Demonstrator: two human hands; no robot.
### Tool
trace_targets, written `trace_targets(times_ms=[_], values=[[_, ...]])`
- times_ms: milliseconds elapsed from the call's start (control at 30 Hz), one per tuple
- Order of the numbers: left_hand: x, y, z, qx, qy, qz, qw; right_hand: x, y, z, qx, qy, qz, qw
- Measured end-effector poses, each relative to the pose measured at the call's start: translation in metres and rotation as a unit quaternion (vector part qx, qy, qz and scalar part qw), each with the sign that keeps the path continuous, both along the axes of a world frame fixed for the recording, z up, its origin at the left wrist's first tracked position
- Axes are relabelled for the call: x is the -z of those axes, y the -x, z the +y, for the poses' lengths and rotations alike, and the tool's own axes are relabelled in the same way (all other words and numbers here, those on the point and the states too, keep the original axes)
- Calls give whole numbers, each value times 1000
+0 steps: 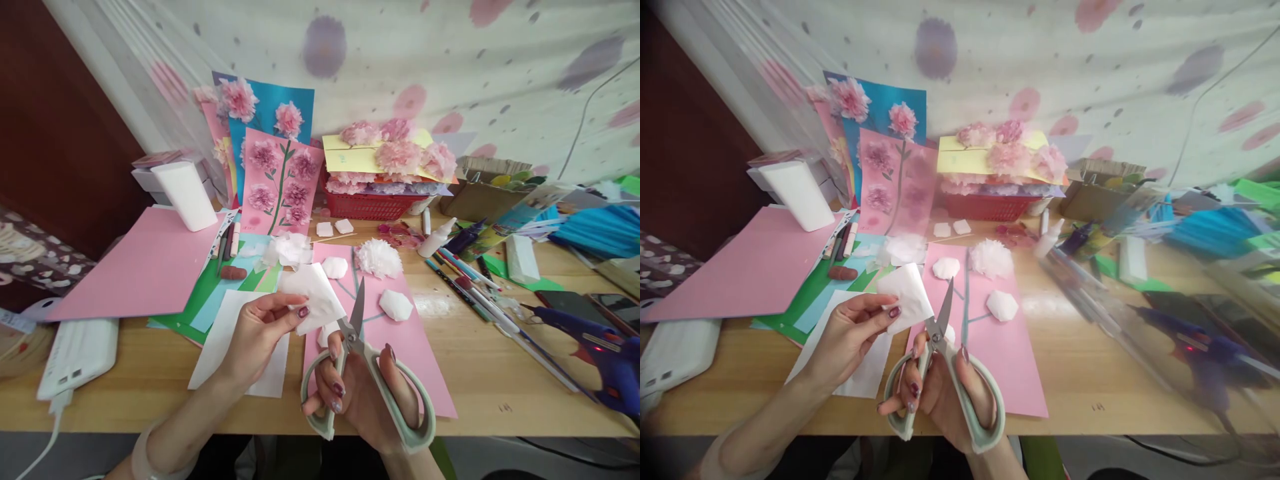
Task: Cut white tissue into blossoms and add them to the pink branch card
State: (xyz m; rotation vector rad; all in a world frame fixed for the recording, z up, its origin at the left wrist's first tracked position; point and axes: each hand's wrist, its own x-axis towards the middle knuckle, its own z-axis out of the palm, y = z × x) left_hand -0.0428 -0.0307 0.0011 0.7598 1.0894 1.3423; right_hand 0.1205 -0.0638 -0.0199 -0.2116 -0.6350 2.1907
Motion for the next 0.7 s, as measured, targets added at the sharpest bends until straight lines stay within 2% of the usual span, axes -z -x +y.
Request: trace_targets(times_ms=[133,367,600,700], values=[[-1,0,-2,1,-16,36,999,3,2,-1,18,-5,-1,1000],[-1,3,-2,-16,-29,34,999,10,8,-4,27,-5,16,999],[0,3,1,-16,-34,41,998,22,7,-1,11,17,56,998],[2,3,3,-4,-33,62,997,23,8,0,27,13,44,999]])
